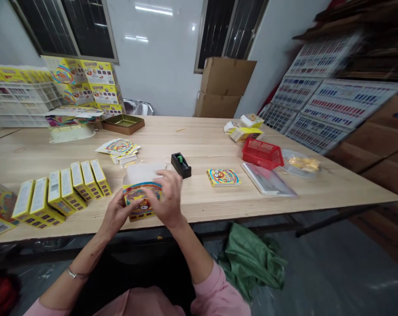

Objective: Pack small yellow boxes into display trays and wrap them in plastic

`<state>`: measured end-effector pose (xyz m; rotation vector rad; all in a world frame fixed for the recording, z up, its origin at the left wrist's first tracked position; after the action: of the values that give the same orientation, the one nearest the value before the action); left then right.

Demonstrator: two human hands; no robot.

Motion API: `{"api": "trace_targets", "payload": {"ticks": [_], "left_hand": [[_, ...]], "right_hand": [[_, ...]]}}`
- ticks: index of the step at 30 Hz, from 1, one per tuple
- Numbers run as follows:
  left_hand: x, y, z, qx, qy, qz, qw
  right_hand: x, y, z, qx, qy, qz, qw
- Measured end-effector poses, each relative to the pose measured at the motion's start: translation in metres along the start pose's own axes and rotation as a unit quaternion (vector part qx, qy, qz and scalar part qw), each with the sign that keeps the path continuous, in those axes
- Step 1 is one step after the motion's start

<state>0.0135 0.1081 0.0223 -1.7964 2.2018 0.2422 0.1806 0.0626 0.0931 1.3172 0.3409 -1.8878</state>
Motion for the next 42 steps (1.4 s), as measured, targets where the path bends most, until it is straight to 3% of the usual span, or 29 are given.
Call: {"api": "trace_targets", "payload": {"ticks": [2, 3, 7, 12, 14, 22, 26, 31, 36, 39, 42], "left_hand": [[-0.005, 0.003, 0.006, 0.047, 0.002, -0.013, 0.999], [-0.007, 0.003, 0.009, 0.056, -0.002, -0.007, 0.998], [-0.015, 0.002, 0.023, 0.028, -0.056, 0.028, 0.998], [-0.021, 0.0, 0.037, 0.039, -0.059, 0.089, 0.994], [-0.023, 0.0, 0.034, 0.042, -0.058, 0.099, 0.993], [-0.017, 0.002, -0.004, 0.039, -0.062, 0.043, 0.996], [-0.008, -0.002, -0.007, 0.057, -0.045, 0.038, 0.997], [-0.007, -0.004, -0.004, 0.101, -0.034, -0.015, 0.994], [-0.015, -0.014, -0.016, 0.194, 0.013, 0.02, 0.981], [-0.02, -0.016, -0.018, 0.201, 0.043, 0.051, 0.977], [-0.026, -0.013, -0.015, 0.184, 0.025, 0.073, 0.98]], "right_hand": [[0.008, 0.007, -0.017, 0.008, -0.06, -0.067, 0.996], [0.012, 0.006, -0.027, -0.011, -0.089, -0.065, 0.994], [0.024, -0.01, -0.051, -0.089, -0.143, 0.013, 0.986], [0.027, -0.006, -0.054, -0.086, -0.103, 0.063, 0.989], [0.028, -0.003, -0.055, -0.084, -0.098, 0.081, 0.988], [0.026, 0.004, -0.051, -0.076, -0.081, 0.127, 0.986], [0.023, 0.008, -0.05, -0.08, -0.093, 0.138, 0.983], [0.026, 0.009, -0.047, -0.129, -0.132, 0.131, 0.974], [0.032, 0.004, -0.057, -0.237, -0.253, 0.111, 0.931], [0.03, 0.001, -0.059, -0.23, -0.255, 0.134, 0.929], [0.023, 0.003, -0.058, -0.2, -0.241, 0.118, 0.942]]}}
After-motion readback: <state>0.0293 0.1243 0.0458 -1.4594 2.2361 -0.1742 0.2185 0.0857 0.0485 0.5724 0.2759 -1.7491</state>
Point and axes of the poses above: each hand's wrist, its own x-axis away from the middle knuckle, its own y-axis out of the back of the hand, z = x × y, the point moved 5 cm from there along -x, towards the middle knuckle, and after that the axes turned 6 degrees about x, right-handed, at the moved point
